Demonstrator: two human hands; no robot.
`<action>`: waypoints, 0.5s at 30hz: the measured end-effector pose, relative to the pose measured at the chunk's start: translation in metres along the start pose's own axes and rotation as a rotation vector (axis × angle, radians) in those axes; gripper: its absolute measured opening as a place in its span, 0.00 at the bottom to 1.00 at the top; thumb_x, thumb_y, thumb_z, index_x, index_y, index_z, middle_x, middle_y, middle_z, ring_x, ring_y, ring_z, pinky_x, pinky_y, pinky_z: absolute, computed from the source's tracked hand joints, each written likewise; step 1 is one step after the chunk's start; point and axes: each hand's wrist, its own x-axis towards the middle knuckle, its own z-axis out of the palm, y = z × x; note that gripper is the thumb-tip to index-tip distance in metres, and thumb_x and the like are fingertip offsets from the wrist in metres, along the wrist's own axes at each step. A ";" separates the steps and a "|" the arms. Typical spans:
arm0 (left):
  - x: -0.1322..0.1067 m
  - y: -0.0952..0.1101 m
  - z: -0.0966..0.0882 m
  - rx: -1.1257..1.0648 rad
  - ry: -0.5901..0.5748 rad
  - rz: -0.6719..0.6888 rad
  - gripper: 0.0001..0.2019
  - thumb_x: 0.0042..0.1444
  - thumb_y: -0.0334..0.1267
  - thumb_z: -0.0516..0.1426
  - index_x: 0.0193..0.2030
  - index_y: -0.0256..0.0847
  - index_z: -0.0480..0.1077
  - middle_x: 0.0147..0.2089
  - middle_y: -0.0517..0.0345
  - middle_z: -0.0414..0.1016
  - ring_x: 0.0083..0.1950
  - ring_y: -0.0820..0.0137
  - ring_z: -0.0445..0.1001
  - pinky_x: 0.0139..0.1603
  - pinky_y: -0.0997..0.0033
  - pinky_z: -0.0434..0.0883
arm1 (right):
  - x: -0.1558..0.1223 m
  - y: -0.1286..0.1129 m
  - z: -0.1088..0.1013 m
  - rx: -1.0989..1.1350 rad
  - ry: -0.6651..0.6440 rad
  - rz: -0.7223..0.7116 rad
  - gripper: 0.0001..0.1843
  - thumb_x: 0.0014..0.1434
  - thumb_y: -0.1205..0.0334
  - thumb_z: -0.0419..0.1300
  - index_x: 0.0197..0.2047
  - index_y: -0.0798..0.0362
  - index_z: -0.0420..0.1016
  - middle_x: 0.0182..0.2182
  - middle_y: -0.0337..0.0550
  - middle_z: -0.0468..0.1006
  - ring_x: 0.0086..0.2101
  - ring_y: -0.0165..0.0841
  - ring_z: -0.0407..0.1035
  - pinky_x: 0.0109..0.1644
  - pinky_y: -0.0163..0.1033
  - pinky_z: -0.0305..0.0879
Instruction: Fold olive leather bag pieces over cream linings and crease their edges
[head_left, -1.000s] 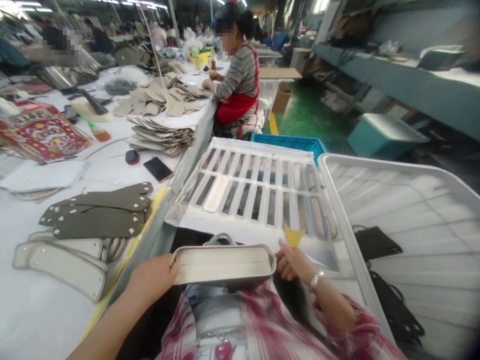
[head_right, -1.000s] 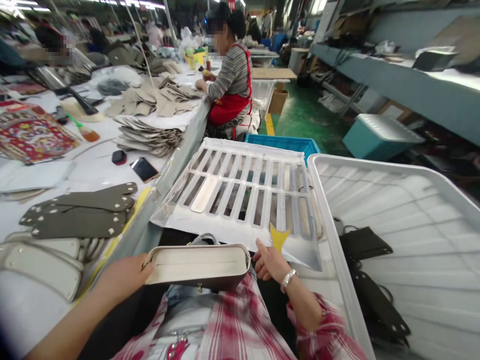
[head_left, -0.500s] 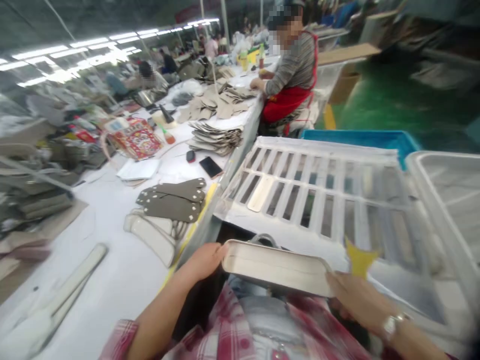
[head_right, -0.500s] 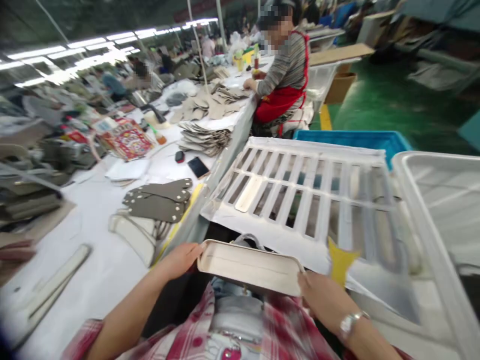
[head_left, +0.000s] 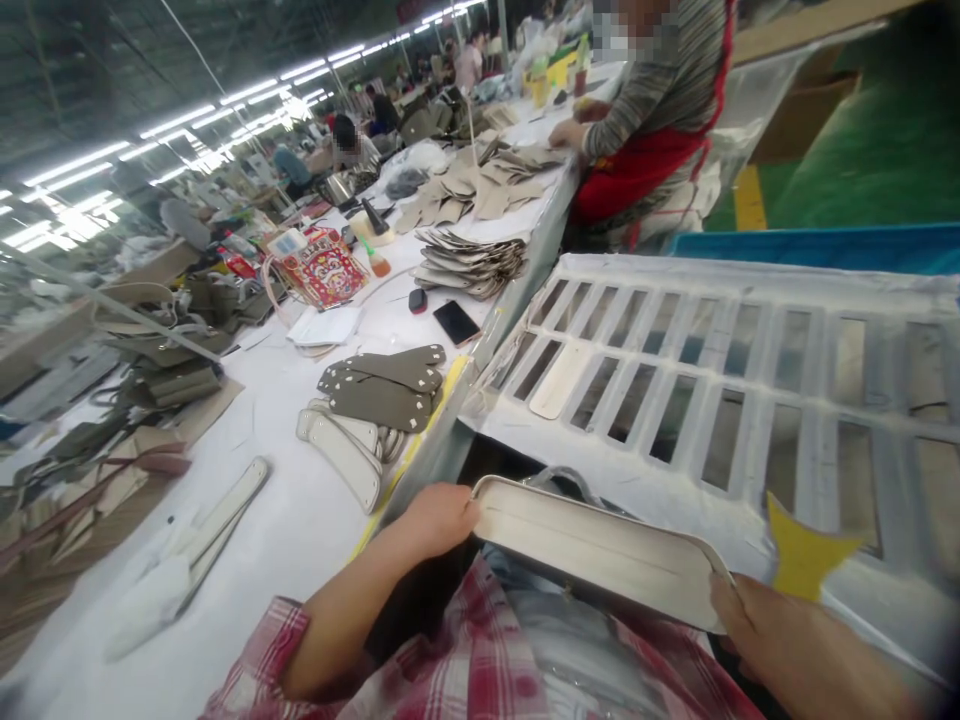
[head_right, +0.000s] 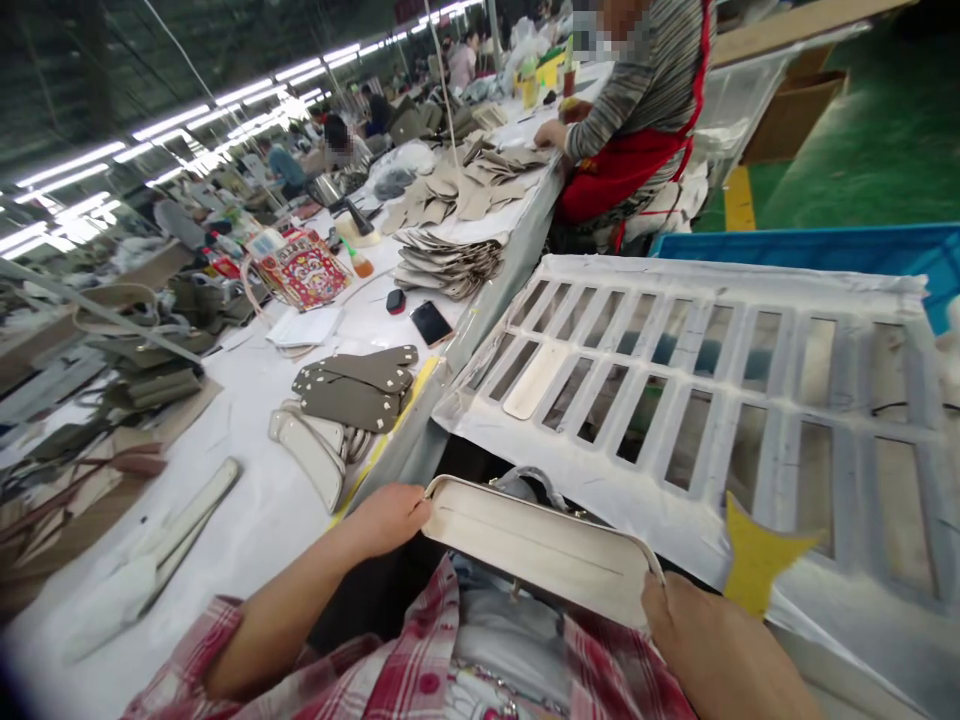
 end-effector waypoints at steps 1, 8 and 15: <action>0.002 0.000 -0.002 -0.005 -0.017 0.012 0.17 0.57 0.38 0.41 0.30 0.36 0.68 0.36 0.42 0.75 0.40 0.56 0.74 0.39 0.61 0.66 | 0.000 0.000 0.000 -0.106 -0.070 -0.037 0.12 0.44 0.76 0.52 0.27 0.53 0.73 0.22 0.53 0.73 0.20 0.45 0.68 0.22 0.50 0.63; 0.008 -0.009 -0.004 -0.148 -0.110 0.088 0.17 0.58 0.40 0.41 0.27 0.37 0.64 0.32 0.47 0.73 0.37 0.62 0.72 0.38 0.66 0.65 | -0.002 0.014 0.014 -0.421 -0.019 -0.260 0.18 0.47 0.79 0.49 0.36 0.61 0.76 0.26 0.59 0.74 0.21 0.42 0.70 0.21 0.46 0.70; 0.013 -0.028 0.012 -0.503 -0.274 0.079 0.32 0.60 0.55 0.27 0.26 0.37 0.61 0.21 0.59 0.65 0.22 0.73 0.68 0.25 0.75 0.66 | -0.009 0.041 0.038 -0.573 0.301 -0.496 0.19 0.45 0.79 0.48 0.40 0.63 0.71 0.26 0.50 0.73 0.18 0.33 0.67 0.17 0.37 0.66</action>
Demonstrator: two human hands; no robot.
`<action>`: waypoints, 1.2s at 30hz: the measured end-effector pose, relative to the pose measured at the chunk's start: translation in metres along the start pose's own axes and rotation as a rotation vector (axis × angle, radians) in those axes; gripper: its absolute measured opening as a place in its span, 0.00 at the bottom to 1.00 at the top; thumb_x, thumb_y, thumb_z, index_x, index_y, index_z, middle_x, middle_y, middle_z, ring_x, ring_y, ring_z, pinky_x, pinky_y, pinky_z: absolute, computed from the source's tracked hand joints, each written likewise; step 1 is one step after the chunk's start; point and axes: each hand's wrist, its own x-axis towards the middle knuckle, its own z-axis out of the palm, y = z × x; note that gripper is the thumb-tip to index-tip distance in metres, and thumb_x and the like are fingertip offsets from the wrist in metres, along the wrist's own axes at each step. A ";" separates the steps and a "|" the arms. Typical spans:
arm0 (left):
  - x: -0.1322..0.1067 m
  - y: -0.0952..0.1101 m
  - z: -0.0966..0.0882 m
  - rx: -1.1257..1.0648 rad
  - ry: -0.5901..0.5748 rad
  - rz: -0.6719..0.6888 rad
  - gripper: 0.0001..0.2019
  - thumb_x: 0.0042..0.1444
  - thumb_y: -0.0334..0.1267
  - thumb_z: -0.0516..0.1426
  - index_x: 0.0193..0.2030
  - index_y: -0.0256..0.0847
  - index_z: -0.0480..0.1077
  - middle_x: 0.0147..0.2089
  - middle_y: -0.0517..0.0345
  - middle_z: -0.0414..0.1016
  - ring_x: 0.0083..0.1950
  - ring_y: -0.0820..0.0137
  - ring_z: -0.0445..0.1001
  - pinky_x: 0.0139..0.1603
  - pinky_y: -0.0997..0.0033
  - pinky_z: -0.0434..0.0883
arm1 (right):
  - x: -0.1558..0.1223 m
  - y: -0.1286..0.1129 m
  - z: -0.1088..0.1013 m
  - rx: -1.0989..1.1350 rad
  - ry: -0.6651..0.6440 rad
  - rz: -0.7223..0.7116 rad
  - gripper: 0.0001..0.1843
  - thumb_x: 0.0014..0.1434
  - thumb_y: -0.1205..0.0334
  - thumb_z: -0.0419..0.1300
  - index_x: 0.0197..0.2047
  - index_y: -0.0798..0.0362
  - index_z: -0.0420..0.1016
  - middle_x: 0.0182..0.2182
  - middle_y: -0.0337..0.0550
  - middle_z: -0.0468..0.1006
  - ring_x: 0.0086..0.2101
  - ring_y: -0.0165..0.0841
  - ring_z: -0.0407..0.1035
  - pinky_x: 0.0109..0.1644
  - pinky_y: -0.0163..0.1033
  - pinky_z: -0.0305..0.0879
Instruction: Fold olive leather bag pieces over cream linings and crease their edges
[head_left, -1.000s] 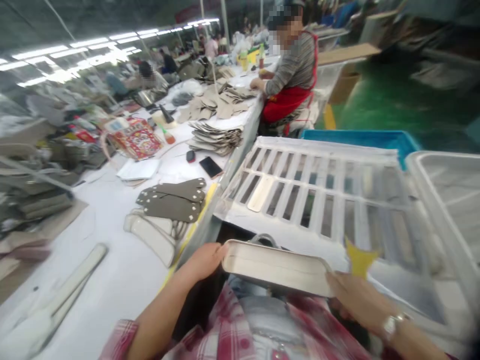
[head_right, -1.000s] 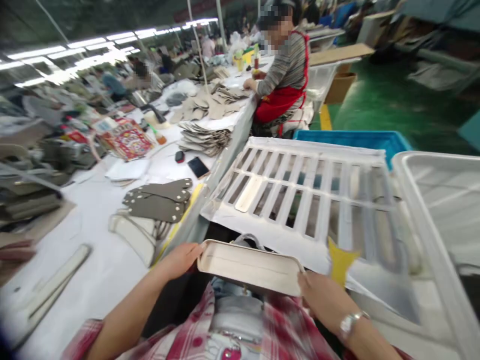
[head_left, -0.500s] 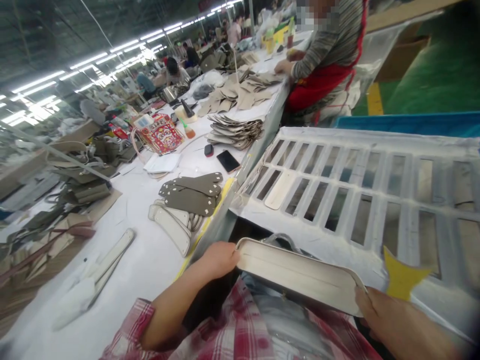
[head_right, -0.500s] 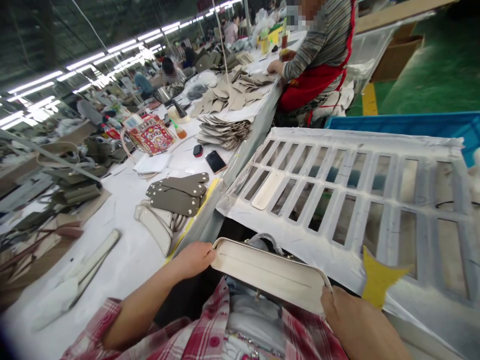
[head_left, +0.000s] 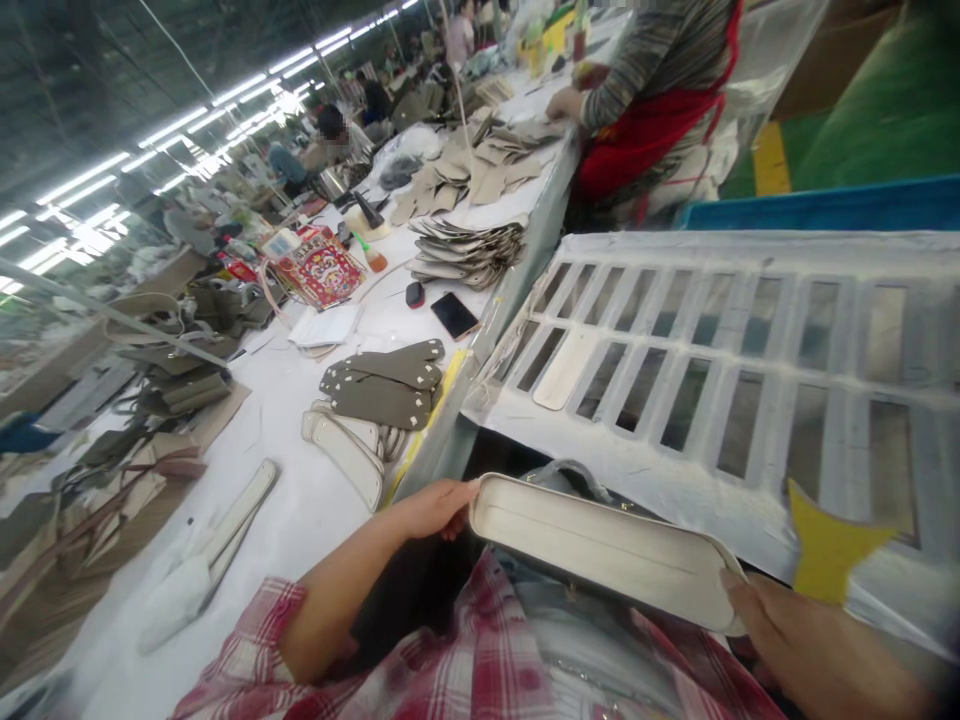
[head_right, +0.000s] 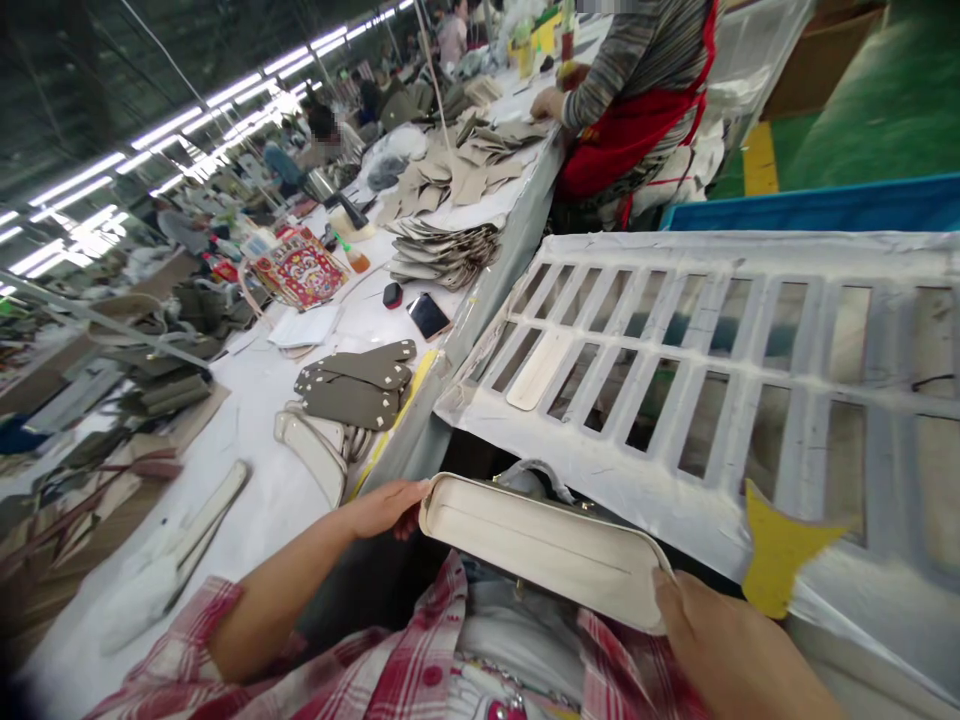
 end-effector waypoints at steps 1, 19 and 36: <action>0.000 -0.002 0.000 -0.072 -0.002 -0.009 0.33 0.59 0.57 0.26 0.25 0.37 0.61 0.20 0.59 0.64 0.22 0.73 0.67 0.24 0.74 0.66 | -0.003 0.001 0.003 -0.001 -0.011 -0.005 0.20 0.45 0.79 0.48 0.42 0.63 0.70 0.27 0.50 0.73 0.19 0.34 0.67 0.18 0.38 0.67; -0.003 0.028 -0.002 0.550 0.115 0.030 0.16 0.61 0.39 0.40 0.33 0.37 0.66 0.36 0.47 0.74 0.39 0.61 0.72 0.39 0.66 0.64 | 0.009 -0.003 -0.011 -0.029 -0.053 -0.028 0.16 0.46 0.82 0.48 0.29 0.60 0.74 0.21 0.46 0.69 0.15 0.33 0.65 0.15 0.37 0.63; 0.008 -0.025 0.004 -0.390 -0.078 0.130 0.30 0.55 0.64 0.36 0.28 0.37 0.60 0.22 0.58 0.64 0.21 0.75 0.64 0.22 0.74 0.63 | 0.015 -0.007 -0.018 0.044 -0.039 0.023 0.16 0.47 0.82 0.46 0.31 0.61 0.73 0.21 0.45 0.70 0.19 0.33 0.68 0.20 0.37 0.67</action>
